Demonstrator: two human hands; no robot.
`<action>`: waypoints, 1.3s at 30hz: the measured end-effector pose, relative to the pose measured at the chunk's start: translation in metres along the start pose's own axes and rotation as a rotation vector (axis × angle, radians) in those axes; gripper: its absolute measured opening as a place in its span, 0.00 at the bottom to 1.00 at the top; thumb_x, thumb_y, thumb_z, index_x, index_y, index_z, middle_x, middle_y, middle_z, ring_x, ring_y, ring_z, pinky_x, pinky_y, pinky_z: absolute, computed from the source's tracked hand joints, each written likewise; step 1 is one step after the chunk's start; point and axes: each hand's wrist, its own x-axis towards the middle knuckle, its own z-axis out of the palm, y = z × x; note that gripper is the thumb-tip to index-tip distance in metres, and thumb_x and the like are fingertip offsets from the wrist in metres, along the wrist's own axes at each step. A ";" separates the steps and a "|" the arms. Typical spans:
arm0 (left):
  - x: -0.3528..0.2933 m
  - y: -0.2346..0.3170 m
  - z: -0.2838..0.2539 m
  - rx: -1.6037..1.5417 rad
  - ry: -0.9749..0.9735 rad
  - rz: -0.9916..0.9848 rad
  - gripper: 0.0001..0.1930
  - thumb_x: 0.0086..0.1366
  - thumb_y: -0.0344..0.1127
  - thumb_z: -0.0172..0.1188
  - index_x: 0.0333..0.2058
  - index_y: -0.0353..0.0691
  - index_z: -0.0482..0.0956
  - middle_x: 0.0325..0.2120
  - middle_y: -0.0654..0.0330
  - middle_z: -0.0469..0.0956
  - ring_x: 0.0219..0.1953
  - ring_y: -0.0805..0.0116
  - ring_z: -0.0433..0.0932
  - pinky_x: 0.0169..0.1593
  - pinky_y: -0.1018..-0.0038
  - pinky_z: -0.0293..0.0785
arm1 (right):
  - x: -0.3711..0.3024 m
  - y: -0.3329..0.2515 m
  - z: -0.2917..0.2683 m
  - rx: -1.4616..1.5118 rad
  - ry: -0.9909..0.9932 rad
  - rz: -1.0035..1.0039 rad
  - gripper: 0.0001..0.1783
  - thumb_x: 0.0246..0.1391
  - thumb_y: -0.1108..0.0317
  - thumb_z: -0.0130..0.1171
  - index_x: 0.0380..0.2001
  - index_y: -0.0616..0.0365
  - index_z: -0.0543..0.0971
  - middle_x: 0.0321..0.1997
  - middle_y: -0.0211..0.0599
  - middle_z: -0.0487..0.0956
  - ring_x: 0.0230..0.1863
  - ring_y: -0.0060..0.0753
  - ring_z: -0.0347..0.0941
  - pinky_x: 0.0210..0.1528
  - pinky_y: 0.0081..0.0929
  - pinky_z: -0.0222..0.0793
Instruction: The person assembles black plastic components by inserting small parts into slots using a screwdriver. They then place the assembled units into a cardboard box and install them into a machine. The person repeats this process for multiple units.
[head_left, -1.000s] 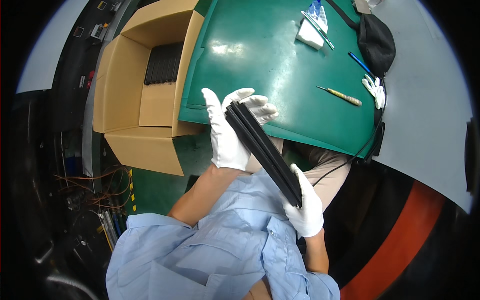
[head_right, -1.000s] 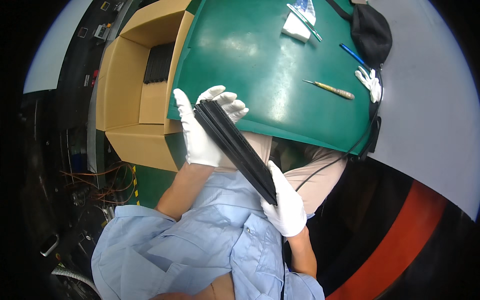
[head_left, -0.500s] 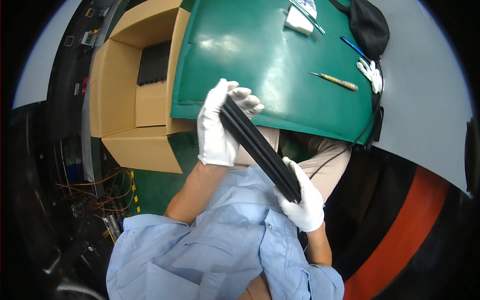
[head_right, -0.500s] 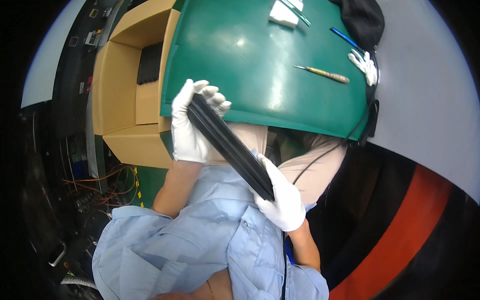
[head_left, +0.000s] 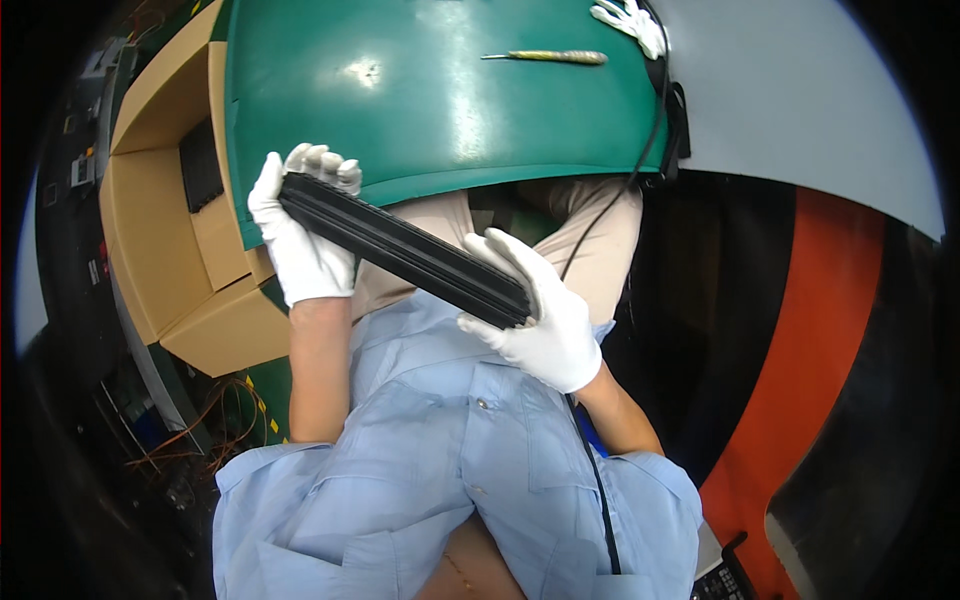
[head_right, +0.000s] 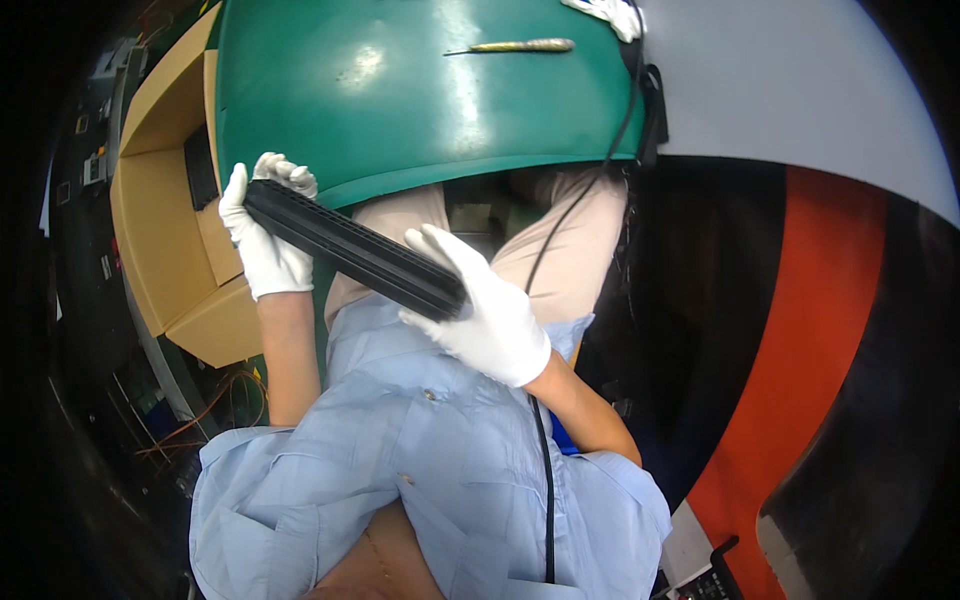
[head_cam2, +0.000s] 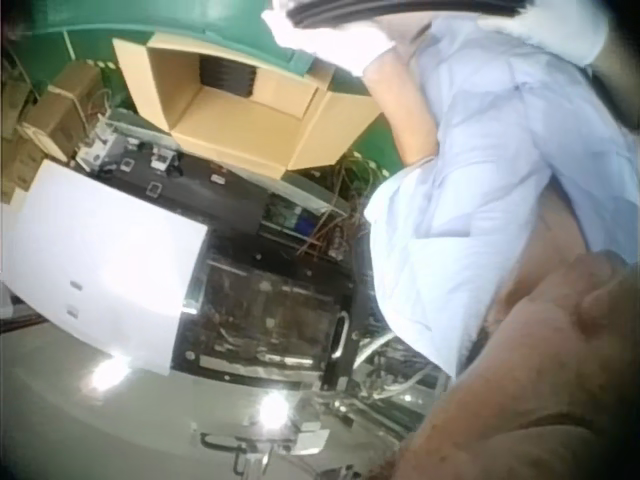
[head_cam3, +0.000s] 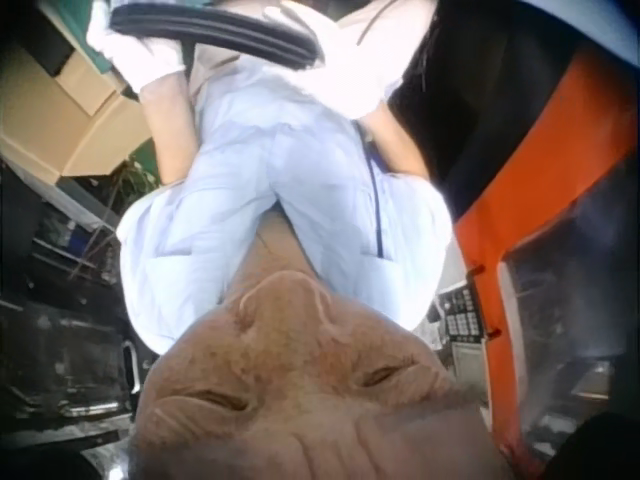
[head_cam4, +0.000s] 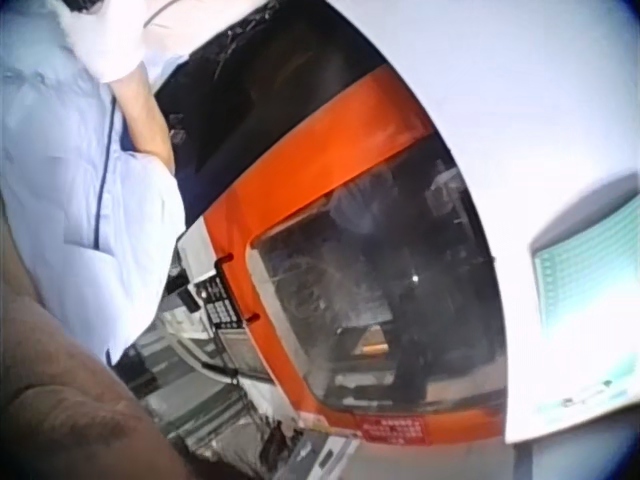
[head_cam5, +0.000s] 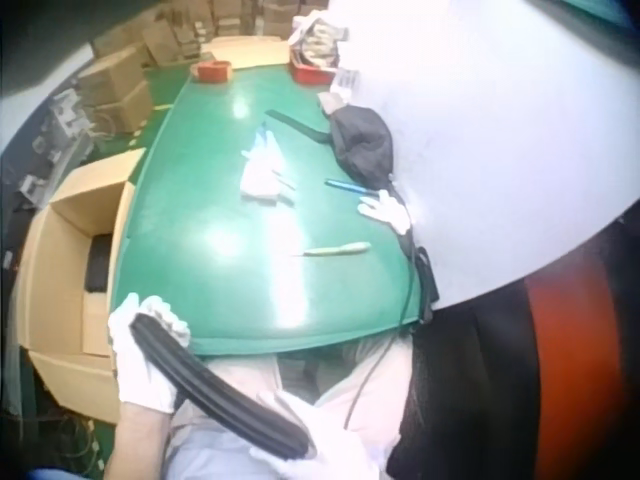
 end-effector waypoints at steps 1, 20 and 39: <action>0.000 0.001 -0.002 0.012 -0.016 -0.001 0.15 0.67 0.44 0.60 0.36 0.34 0.77 0.32 0.55 0.78 0.36 0.64 0.78 0.47 0.66 0.77 | 0.000 0.001 0.000 0.024 0.010 -0.012 0.45 0.46 0.70 0.74 0.66 0.63 0.63 0.63 0.45 0.75 0.63 0.43 0.73 0.63 0.30 0.70; 0.005 -0.007 -0.007 0.035 0.051 0.005 0.16 0.67 0.45 0.60 0.35 0.34 0.78 0.33 0.54 0.79 0.37 0.62 0.79 0.49 0.64 0.78 | 0.000 0.010 0.002 0.025 0.061 -0.119 0.42 0.47 0.70 0.73 0.64 0.63 0.66 0.61 0.49 0.75 0.61 0.45 0.75 0.59 0.31 0.73; -0.028 0.004 0.022 0.174 0.038 0.106 0.19 0.73 0.51 0.52 0.42 0.39 0.75 0.31 0.59 0.78 0.32 0.67 0.78 0.43 0.66 0.79 | -0.007 0.000 0.002 -0.042 -0.085 0.093 0.39 0.47 0.72 0.73 0.63 0.64 0.69 0.60 0.49 0.77 0.59 0.37 0.77 0.61 0.29 0.71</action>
